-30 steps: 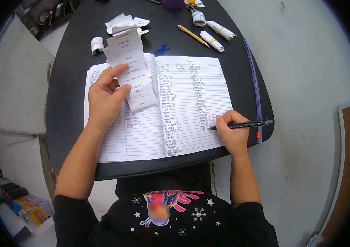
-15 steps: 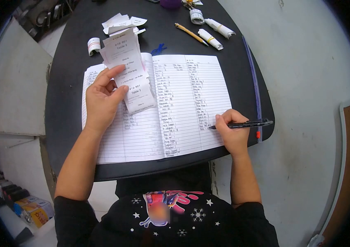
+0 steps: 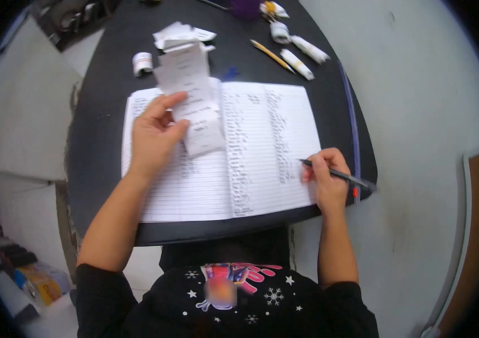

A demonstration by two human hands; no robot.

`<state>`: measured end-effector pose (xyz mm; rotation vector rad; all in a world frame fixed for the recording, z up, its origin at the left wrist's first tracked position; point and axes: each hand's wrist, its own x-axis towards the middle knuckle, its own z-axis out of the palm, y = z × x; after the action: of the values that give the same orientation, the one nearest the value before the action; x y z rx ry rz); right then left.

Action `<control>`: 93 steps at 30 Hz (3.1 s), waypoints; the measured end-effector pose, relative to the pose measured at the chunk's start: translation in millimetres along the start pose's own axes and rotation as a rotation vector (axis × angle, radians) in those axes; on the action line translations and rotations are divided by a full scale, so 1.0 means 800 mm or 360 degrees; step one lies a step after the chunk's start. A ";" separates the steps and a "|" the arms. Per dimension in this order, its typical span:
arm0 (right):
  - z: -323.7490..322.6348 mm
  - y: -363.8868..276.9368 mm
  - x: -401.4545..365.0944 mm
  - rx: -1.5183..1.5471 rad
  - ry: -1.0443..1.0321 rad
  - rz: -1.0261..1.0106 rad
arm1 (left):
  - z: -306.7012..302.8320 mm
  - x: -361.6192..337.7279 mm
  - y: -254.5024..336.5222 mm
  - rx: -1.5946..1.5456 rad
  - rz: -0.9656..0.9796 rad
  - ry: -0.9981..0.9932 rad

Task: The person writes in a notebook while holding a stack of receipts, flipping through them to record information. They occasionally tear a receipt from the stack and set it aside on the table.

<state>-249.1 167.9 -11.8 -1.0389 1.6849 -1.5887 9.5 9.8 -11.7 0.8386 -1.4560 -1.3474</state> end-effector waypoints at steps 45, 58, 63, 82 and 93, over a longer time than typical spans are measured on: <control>0.140 -0.040 0.085 -0.1070 -0.1394 -0.1248 | -0.018 0.013 -0.006 0.0152 -0.0354 -0.0089; 0.144 -0.036 0.098 -0.0216 -0.0465 -0.0416 | -0.001 -0.005 0.010 0.0113 -0.0254 -0.0412; 0.142 -0.041 0.091 0.0032 -0.0743 -0.0045 | 0.002 -0.012 0.022 0.0018 -0.0368 -0.0522; 0.133 -0.034 0.101 0.0733 -0.1080 0.0375 | -0.005 -0.009 0.022 -0.0638 -0.0325 -0.0450; 0.135 -0.028 0.100 0.1132 -0.1214 0.0562 | 0.002 -0.017 0.026 -0.0805 -0.0049 -0.0308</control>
<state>-196.1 43.8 5.4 -0.7595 0.6559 -1.1780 14.7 26.4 6.5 0.4112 -1.1626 -1.7570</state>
